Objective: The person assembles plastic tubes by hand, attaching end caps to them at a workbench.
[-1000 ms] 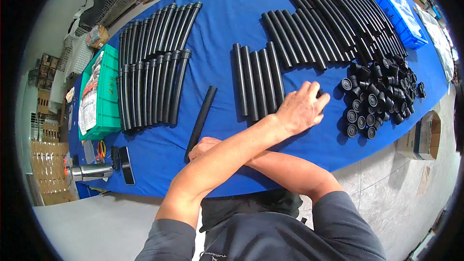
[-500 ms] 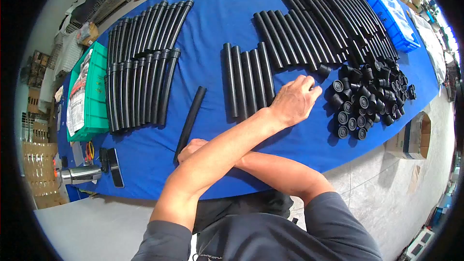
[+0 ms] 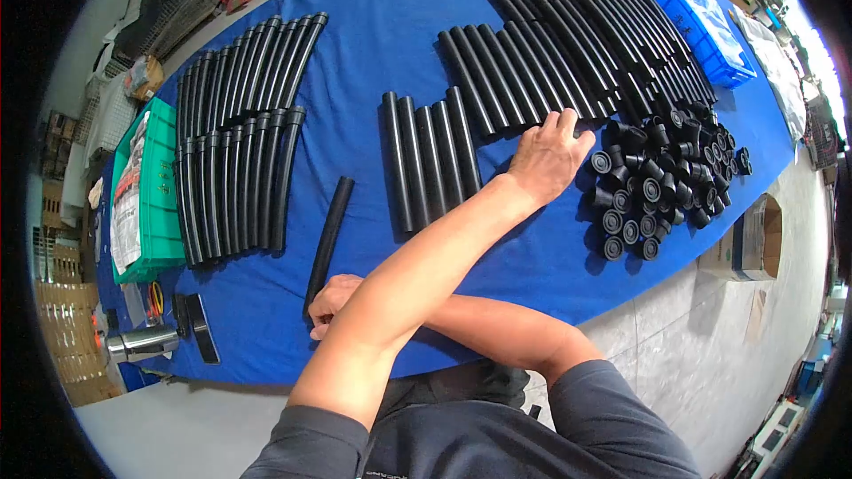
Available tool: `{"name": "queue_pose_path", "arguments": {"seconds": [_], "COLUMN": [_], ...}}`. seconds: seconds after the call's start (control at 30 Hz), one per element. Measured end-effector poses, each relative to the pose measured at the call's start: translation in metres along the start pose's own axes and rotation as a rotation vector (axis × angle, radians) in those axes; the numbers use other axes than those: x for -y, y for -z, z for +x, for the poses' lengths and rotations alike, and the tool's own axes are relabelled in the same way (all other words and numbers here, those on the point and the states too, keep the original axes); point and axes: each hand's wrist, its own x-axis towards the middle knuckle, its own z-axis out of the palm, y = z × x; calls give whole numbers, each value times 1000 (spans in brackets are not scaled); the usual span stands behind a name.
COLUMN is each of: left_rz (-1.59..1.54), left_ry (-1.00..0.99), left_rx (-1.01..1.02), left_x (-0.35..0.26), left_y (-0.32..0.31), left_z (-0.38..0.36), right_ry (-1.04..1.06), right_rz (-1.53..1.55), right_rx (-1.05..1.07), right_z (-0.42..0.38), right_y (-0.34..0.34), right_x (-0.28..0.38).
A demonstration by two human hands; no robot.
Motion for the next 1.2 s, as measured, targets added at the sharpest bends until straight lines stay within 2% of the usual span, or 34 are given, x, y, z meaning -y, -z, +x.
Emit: {"name": "queue_pose_path", "arguments": {"seconds": [0.07, 0.1, 0.2, 0.3, 0.37, 0.43, 0.47, 0.57, 0.67, 0.87, 1.07, 1.2], "left_rz": [-46, -59, -123, -131, -103, -84, -90, -109, -115, -124, -85, -43], "left_ry": [-74, -71, -56, 49, 31, 49, 32, 1, -25, 116, 133, 104], "left_rx": [-97, -88, -26, 7, 42, 118, 154, 270, 198, 297, 466, 248], "left_x": [2, 1, -1, -1, 2, 3, 3, 4, 8, 12, 12, 6], "left_y": [-5, -5, -6, -7, -2, 11, 15, 25, 27, 56, 58, 83], "left_z": [-6, -8, -9, -11, -14, -23, -28, -41, -51, -45, -41, -54], "right_ry": [-6, -7, -40, 7, 12, 23, 26, 1, -34, -76, -110, -166], "right_rz": [98, 147, 40, 89, 40, 300, 337, 248, 171, 114, 83, 5], "right_rx": [-3, -1, 50, 11, 102, 49, 38, -14, -42, -90, -106, -108], "right_z": [-1, 0, 2, 0, -1, -7, -9, -15, -23, -34, -36, -44], "right_y": [0, 1, 4, 7, 4, -5, -8, -13, -15, -19, -31, -43], "right_x": [0, 2, 6, 6, -9, -20, -27, -34, -43, -54, -56, -49]}}
